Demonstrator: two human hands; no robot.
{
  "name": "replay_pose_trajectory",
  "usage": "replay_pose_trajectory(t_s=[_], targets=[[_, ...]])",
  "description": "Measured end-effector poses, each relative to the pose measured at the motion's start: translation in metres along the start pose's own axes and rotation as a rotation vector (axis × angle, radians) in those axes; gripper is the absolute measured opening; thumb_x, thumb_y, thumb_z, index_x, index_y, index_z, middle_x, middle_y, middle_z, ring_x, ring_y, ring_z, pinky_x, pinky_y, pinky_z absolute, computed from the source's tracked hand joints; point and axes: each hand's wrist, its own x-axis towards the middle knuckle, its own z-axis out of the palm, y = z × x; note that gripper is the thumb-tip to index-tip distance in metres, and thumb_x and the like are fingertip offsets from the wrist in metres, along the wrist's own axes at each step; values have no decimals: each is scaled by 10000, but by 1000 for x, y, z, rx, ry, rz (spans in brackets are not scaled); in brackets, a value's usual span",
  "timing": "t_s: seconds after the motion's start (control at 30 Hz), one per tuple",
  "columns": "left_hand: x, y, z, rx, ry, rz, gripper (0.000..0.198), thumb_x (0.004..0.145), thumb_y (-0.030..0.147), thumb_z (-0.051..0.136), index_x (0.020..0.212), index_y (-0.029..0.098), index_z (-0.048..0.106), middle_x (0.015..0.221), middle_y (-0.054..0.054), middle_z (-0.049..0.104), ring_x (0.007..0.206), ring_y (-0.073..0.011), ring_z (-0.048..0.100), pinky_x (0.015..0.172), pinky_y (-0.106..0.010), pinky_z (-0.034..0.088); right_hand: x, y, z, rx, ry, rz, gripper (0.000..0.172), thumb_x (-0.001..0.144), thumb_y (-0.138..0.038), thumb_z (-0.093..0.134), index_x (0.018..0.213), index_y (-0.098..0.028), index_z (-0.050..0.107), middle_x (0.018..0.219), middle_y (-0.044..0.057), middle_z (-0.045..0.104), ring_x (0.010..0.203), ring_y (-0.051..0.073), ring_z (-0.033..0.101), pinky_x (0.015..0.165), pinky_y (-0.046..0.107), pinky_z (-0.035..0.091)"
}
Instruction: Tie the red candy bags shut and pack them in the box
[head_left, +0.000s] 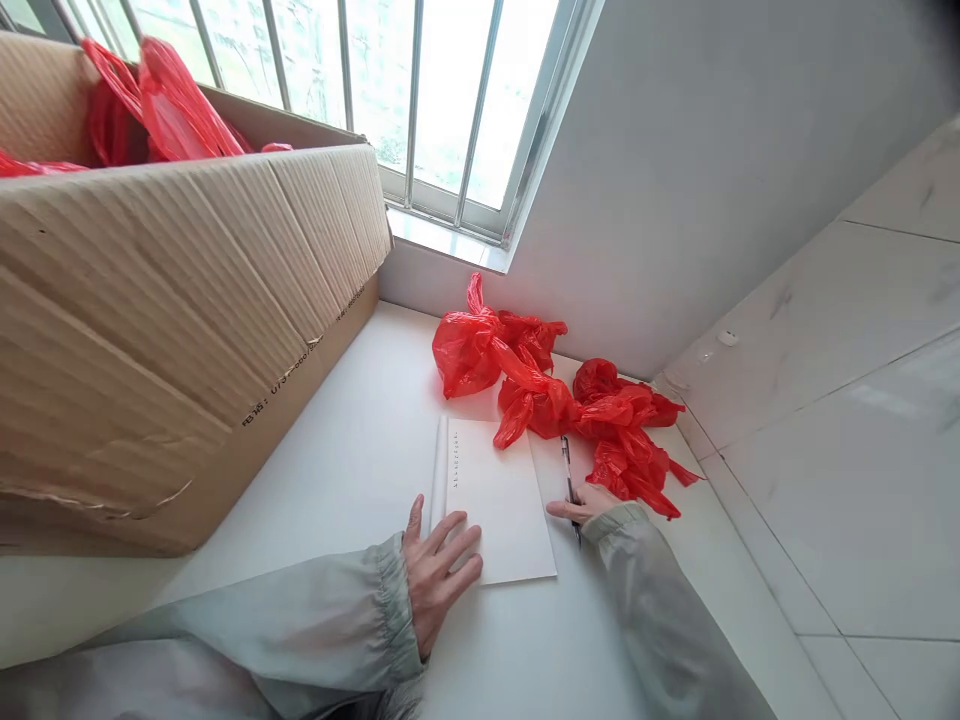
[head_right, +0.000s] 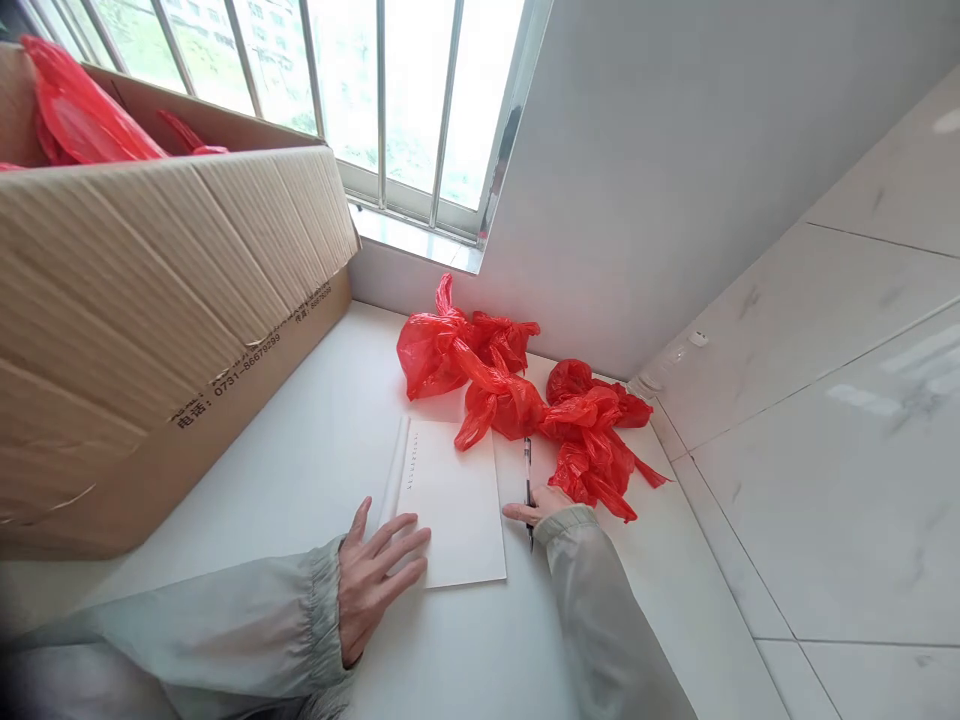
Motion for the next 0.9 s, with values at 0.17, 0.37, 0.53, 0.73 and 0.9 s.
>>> replay_pose_trajectory(t_s=[0.17, 0.37, 0.53, 0.73, 0.9], targets=[[0, -2, -2, 12, -21, 21, 166, 832, 70, 501, 848, 201, 602, 1115, -29, 738, 1179, -250, 618, 1231, -585, 35, 2, -15, -2, 25, -114, -28, 303, 968, -428, 582, 1109, -165, 640, 1097, 61, 661, 923, 177, 648, 825, 371, 559], [-2, -2, -1, 1, -2, 17, 137, 800, 88, 519, 831, 200, 590, 1099, -40, 731, 1180, -251, 611, 1229, -592, 63, -11, -14, 3, 45, -132, -61, 313, 974, -445, 566, 1094, -166, 645, 1096, 64, 663, 938, 179, 645, 843, 379, 552], [-2, -2, 9, -18, 55, 8, 121, 865, 104, 518, 821, 202, 575, 1085, -34, 733, 1167, -221, 617, 1237, -561, 76, -16, -13, 4, 54, -130, -89, 288, 962, -404, 599, 1101, -156, 643, 1103, 63, 662, 966, 189, 647, 859, 396, 551], [-8, -1, 12, -62, 60, -2, 16, 787, 207, 570, 792, 219, 561, 1013, -10, 735, 1110, -225, 627, 1229, -577, -36, -15, -16, 6, 33, -135, -72, 266, 966, -406, 589, 999, -150, 652, 1003, 45, 671, 915, 172, 644, 839, 376, 543], [6, -4, -18, -370, -76, -241, 403, 698, 322, 564, 1080, 229, 650, 1247, -113, 633, 1172, -343, 556, 1112, -656, 283, -10, -20, 5, 31, -139, 3, 267, 966, -406, 589, 998, -149, 655, 1011, 50, 673, 933, 177, 647, 843, 382, 546]])
